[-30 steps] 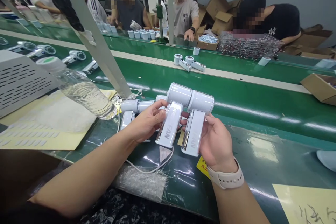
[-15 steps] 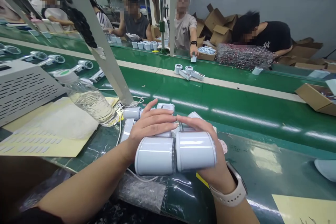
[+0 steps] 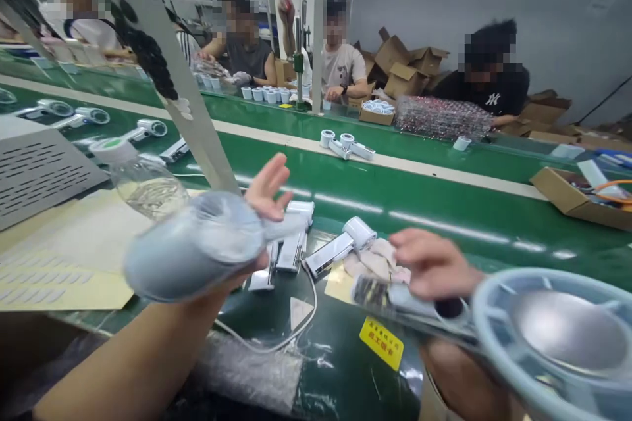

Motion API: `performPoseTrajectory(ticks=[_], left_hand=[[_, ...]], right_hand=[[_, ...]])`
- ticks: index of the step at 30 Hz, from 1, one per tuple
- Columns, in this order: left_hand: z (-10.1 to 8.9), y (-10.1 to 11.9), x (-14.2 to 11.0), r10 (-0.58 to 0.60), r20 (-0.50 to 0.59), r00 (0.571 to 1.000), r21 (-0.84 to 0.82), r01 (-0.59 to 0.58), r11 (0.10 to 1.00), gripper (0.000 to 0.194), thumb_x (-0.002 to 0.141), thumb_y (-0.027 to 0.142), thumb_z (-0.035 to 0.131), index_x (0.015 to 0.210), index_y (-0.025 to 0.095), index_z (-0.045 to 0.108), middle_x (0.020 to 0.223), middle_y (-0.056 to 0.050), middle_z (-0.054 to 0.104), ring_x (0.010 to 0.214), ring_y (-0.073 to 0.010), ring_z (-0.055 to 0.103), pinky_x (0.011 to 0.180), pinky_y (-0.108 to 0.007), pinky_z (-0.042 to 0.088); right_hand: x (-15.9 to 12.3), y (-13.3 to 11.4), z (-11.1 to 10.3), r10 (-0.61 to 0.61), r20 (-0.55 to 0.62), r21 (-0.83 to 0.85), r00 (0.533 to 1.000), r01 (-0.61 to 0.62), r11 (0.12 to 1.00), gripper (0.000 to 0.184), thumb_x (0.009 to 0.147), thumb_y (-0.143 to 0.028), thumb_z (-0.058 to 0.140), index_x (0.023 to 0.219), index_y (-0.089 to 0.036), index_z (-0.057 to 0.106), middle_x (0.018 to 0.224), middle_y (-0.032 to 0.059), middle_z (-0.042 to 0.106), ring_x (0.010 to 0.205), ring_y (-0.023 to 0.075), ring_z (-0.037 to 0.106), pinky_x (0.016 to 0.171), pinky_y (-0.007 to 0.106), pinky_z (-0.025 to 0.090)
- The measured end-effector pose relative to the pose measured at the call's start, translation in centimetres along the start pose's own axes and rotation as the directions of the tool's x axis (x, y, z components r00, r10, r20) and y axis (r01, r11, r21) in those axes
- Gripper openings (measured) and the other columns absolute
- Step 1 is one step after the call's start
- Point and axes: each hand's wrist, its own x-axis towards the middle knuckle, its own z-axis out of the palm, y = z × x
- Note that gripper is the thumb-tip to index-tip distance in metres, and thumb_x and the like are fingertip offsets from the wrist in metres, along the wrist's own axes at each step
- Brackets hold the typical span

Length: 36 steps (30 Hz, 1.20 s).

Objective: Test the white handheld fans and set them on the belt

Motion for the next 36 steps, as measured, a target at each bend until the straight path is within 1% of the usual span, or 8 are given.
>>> performPoseTrajectory(ticks=[3, 5, 9, 14, 24, 28, 32, 36], left_hand=[[0.0, -1.2, -0.1, -0.042, -0.01, 0.999, -0.185, 0.04, 0.982, 0.042, 0.071, 0.046, 0.087, 0.103, 0.026, 0.069, 0.14, -0.006, 0.062, 0.13, -0.0287, 0.058, 0.105, -0.045, 0.051], [0.0, -2.4, -0.6, -0.18, -0.012, 0.984, -0.273, 0.17, 0.947, 0.042, 0.07, 0.044, 0.088, 0.1, 0.023, 0.068, 0.112, -0.006, 0.073, 0.1, -0.0204, 0.07, 0.086, -0.033, 0.059], [1.0, -4.6, -1.6, -0.559, 0.117, 0.821, -0.373, 0.558, 0.741, 0.062, 0.076, 0.076, 0.066, 0.092, 0.017, 0.064, 0.058, -0.002, 0.064, 0.044, -0.0115, 0.057, 0.043, -0.021, 0.047], [2.5, -5.3, -1.8, -0.695, 0.074, 0.715, -0.402, 0.659, 0.635, 0.068, 0.077, 0.083, 0.056, 0.082, 0.015, 0.061, 0.053, -0.005, 0.063, 0.044, -0.0123, 0.059, 0.044, -0.021, 0.048], [2.8, -5.3, -1.9, -0.615, 0.085, 0.784, -0.397, 0.592, 0.701, 0.078, 0.067, 0.073, 0.076, 0.118, 0.023, 0.045, 0.063, 0.004, 0.065, 0.045, -0.0136, 0.059, 0.041, -0.024, 0.048], [3.0, -5.4, -2.2, -0.602, 0.099, 0.792, -0.385, 0.589, 0.711, 0.074, 0.072, 0.069, 0.075, 0.121, 0.024, 0.042, 0.067, 0.003, 0.065, 0.052, -0.0147, 0.062, 0.045, -0.024, 0.051], [3.0, -5.3, -2.4, -0.543, 0.081, 0.836, -0.326, 0.537, 0.778, 0.063, 0.075, 0.064, 0.075, 0.114, 0.024, 0.047, 0.072, 0.003, 0.062, 0.056, -0.0143, 0.061, 0.051, -0.027, 0.053], [2.2, -4.7, -2.0, -0.266, 0.053, 0.963, -0.061, 0.269, 0.961, 0.058, 0.064, 0.048, 0.089, 0.107, 0.02, 0.06, 0.093, -0.005, 0.069, 0.086, -0.0227, 0.068, 0.082, -0.039, 0.057]], right_hand=[[0.6, 0.3, 1.6, 0.007, -0.055, 0.018, 0.998, -0.006, 1.0, 0.026, 0.075, -0.044, 0.082, 0.097, -0.032, 0.075, 0.11, 0.0051, 0.069, 0.117, 0.033, 0.062, 0.109, 0.056, 0.047], [0.8, 1.1, 2.6, 0.212, -0.075, 0.087, 0.974, -0.205, 0.975, 0.029, 0.074, -0.04, 0.084, 0.099, -0.029, 0.075, 0.103, 0.0051, 0.07, 0.104, 0.0289, 0.067, 0.099, 0.051, 0.055], [0.9, 2.8, 4.4, 0.57, -0.004, 0.288, 0.821, -0.545, 0.787, 0.034, 0.069, -0.041, 0.089, 0.093, -0.024, 0.072, 0.076, 0.0008, 0.068, 0.069, 0.0215, 0.068, 0.064, 0.039, 0.061], [0.4, 4.0, 5.8, 0.681, 0.021, 0.36, 0.732, -0.641, 0.678, 0.041, 0.067, -0.045, 0.091, 0.093, -0.024, 0.067, 0.07, -0.001, 0.069, 0.057, 0.0179, 0.066, 0.055, 0.035, 0.061], [-0.4, 4.3, 7.1, 0.733, 0.124, 0.347, 0.669, -0.721, 0.599, 0.052, 0.078, -0.044, 0.082, 0.123, -0.026, 0.064, 0.084, 0.0022, 0.074, 0.072, 0.0222, 0.071, 0.067, 0.039, 0.063], [-0.4, 4.2, 7.2, 0.71, 0.154, 0.329, 0.687, -0.714, 0.619, 0.052, 0.079, -0.043, 0.08, 0.127, -0.029, 0.064, 0.088, 0.002, 0.075, 0.073, 0.0235, 0.071, 0.07, 0.042, 0.063], [-0.5, 4.3, 7.3, 0.658, 0.155, 0.318, 0.737, -0.668, 0.673, 0.051, 0.081, -0.04, 0.078, 0.128, -0.03, 0.063, 0.094, 0.0035, 0.077, 0.082, 0.0271, 0.073, 0.079, 0.047, 0.061], [-1.0, 4.0, 6.6, 0.454, 0.024, 0.178, 0.891, -0.451, 0.875, 0.067, 0.074, -0.03, 0.085, 0.135, -0.03, 0.057, 0.106, 0.0046, 0.074, 0.104, 0.0303, 0.069, 0.095, 0.05, 0.055]])
